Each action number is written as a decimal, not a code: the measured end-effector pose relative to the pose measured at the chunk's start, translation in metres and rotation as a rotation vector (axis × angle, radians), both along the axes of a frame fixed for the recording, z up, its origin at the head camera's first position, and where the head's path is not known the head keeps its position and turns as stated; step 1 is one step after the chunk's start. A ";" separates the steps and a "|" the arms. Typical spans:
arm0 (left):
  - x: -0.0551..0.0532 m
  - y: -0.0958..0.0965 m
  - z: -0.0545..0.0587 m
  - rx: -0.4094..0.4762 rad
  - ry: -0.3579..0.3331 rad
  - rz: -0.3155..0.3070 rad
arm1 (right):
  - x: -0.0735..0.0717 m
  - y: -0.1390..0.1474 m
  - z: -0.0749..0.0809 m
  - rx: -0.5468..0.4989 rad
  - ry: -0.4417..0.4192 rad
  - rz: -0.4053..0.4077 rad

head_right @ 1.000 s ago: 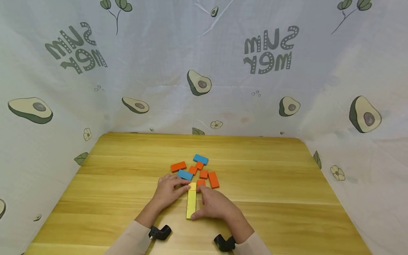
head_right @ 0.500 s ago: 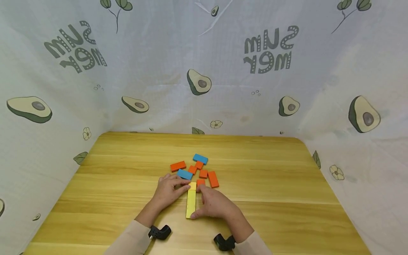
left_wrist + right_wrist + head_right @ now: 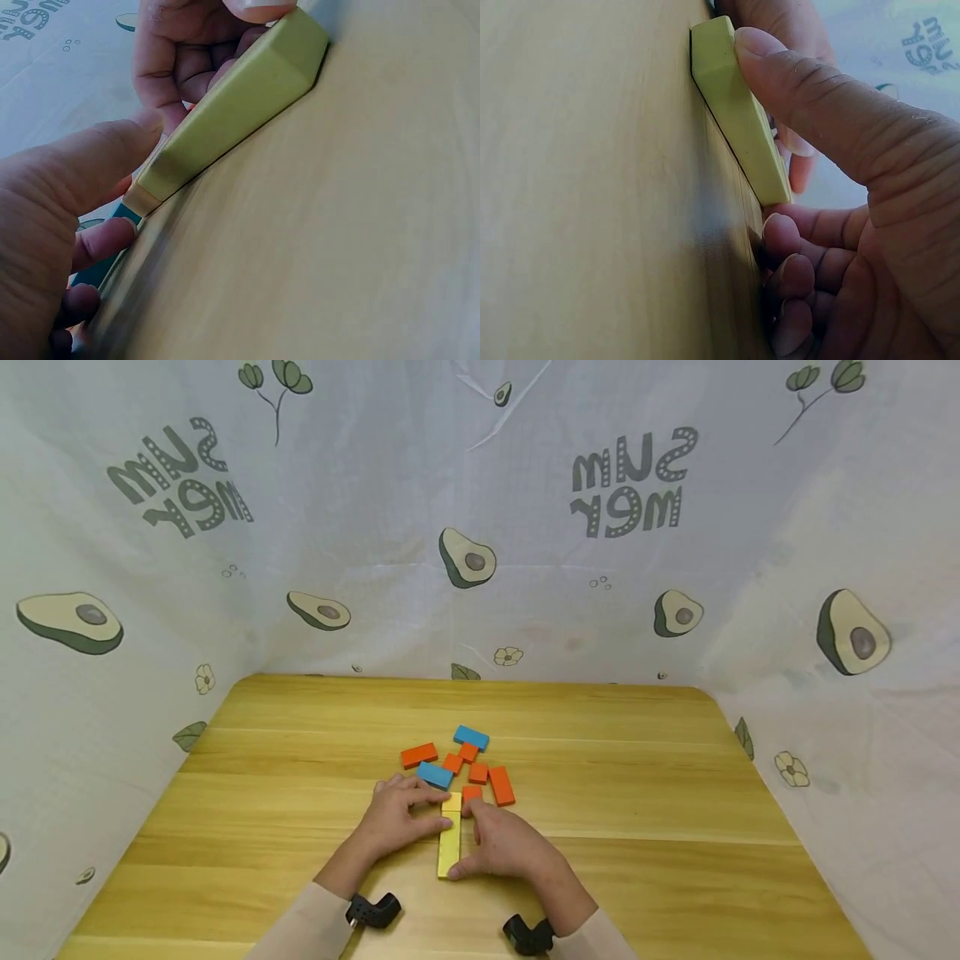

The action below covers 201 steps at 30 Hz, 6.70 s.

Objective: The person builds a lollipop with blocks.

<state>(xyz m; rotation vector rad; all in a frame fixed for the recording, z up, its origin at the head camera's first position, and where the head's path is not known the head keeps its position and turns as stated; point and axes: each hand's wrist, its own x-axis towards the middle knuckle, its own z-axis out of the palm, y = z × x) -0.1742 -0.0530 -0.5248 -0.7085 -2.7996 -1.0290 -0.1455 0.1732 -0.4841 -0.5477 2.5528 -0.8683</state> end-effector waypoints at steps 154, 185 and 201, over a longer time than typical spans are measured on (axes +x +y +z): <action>-0.002 -0.002 0.000 0.013 -0.036 -0.078 | -0.052 -0.002 -0.002 0.027 0.101 -0.168; -0.001 -0.002 0.001 0.021 -0.052 -0.083 | -0.051 -0.002 -0.004 0.032 0.105 -0.177; -0.001 -0.001 0.001 0.018 -0.054 -0.076 | -0.051 -0.002 -0.002 0.027 0.085 -0.191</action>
